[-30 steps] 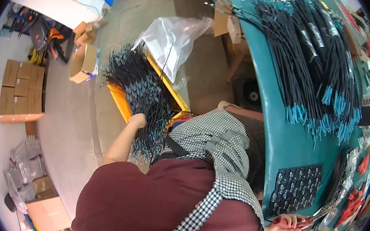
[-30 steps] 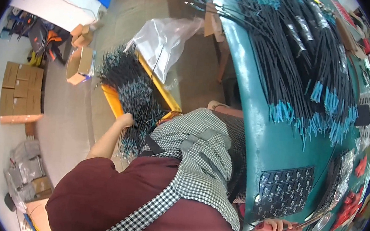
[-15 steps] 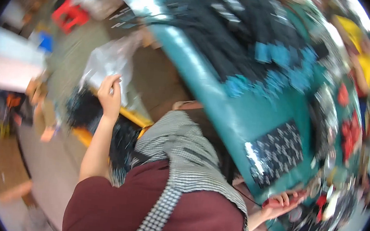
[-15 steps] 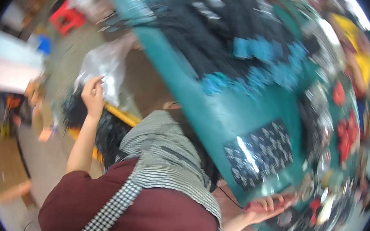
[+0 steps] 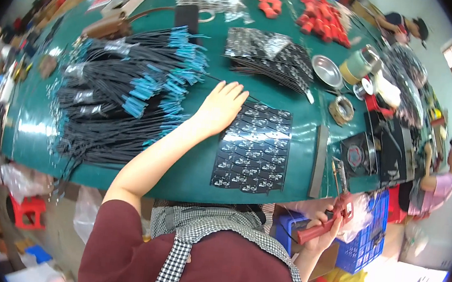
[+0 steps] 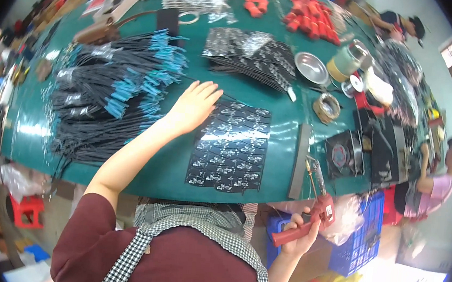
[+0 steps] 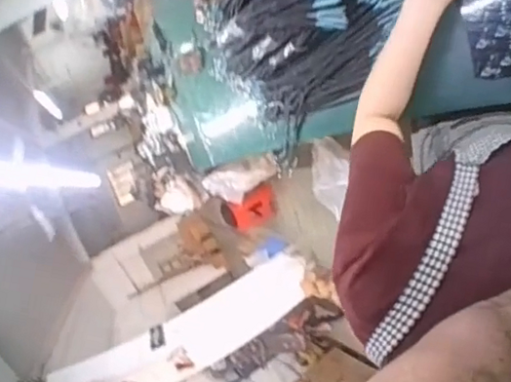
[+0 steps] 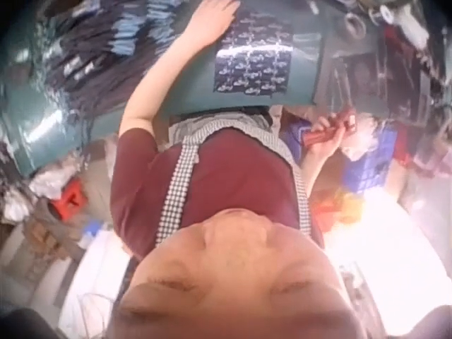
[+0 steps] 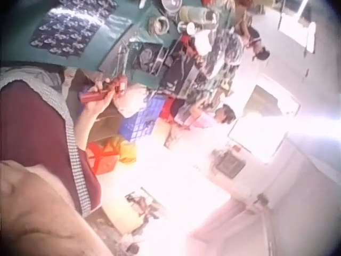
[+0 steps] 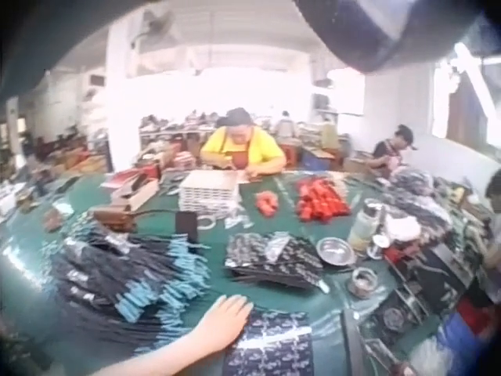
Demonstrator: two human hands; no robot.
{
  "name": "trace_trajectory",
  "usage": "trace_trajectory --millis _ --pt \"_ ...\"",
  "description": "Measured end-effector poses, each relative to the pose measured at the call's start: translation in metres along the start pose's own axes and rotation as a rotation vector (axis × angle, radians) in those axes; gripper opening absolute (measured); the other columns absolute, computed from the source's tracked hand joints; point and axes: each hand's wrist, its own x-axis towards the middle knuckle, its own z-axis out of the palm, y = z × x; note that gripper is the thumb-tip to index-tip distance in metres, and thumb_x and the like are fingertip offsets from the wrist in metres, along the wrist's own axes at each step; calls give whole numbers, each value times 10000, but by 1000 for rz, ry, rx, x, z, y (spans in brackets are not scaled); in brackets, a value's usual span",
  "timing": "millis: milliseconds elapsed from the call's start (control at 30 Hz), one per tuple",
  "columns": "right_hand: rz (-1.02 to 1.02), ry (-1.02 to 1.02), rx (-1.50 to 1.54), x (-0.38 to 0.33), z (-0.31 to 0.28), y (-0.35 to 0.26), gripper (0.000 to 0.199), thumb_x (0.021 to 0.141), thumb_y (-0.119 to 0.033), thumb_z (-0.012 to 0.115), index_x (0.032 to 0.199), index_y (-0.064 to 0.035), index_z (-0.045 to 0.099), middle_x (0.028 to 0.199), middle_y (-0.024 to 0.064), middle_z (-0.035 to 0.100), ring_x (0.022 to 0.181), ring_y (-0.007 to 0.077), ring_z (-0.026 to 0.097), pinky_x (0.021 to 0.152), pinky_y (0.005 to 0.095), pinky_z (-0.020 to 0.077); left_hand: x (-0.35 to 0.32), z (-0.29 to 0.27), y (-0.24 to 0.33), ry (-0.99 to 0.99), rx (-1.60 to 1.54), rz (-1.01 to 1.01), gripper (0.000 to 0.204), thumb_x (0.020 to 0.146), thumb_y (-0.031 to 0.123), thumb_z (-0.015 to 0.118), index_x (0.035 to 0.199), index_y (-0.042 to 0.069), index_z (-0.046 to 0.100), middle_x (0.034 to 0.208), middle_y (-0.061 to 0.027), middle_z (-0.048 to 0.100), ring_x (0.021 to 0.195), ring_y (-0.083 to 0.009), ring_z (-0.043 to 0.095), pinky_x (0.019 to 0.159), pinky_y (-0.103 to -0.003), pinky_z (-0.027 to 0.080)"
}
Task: The person solders wires onto circuit board panels using a soldering iron, taking wires one at a time and attaching them to connection points on the boards.
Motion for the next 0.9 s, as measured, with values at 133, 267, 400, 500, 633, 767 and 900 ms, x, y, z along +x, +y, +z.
trace_trajectory --millis 133,267,400,500,633,767,900 --pt "122 -105 205 -1 3 28 567 893 -329 545 1371 -132 314 1414 121 335 1282 304 352 1052 530 296 31 21 -10 -52 -10 -28 231 780 175 588 996 92 582 850 -74 525 909 -247 532 870 -424 385" --pt "108 40 92 13 6 47 598 901 -359 520 1403 -155 266 1443 151 270 1342 312 245 1081 520 253 38 -12 -6 250 62 -9 127 812 120 545 928 102 593 749 -37 525 698 -209 584 574 -336 475" --pt "80 24 -77 38 16 45 648 891 -476 483 1408 -159 253 1455 152 251 1357 330 211 1068 486 293 21 -115 37 -94 -78 -438 127 941 172 429 949 51 466 632 -171 588 559 -377 580 522 -460 473" --pt "82 -20 -104 63 19 46 667 887 -515 461 1410 -159 249 1451 150 264 1351 337 227 1048 471 327 -31 -135 46 -379 -615 -534 121 962 137 384 953 22 421 708 -141 617 521 -245 600 491 -333 472" --pt "126 -48 -155 91 15 61 678 886 -532 449 1411 -153 247 1449 152 272 1339 373 241 1032 448 353 -104 -67 54 -228 -1423 -997 169 984 194 382 934 51 457 1268 -150 490 1131 -224 517 800 -327 481" --pt "158 -82 -238 103 16 75 699 877 -535 462 1409 -136 248 1438 172 288 1330 384 256 1027 428 365 -116 -47 75 -57 -1712 -1117 183 982 204 395 989 59 506 1358 -135 417 1237 -219 402 958 -368 388" --pt "211 -135 -268 109 17 70 662 903 -498 439 1412 -120 247 1432 168 306 1320 372 285 1028 407 368 -107 -45 94 -45 -1699 -1127 183 983 217 394 959 72 502 1390 -137 382 1261 -231 379 985 -379 355"
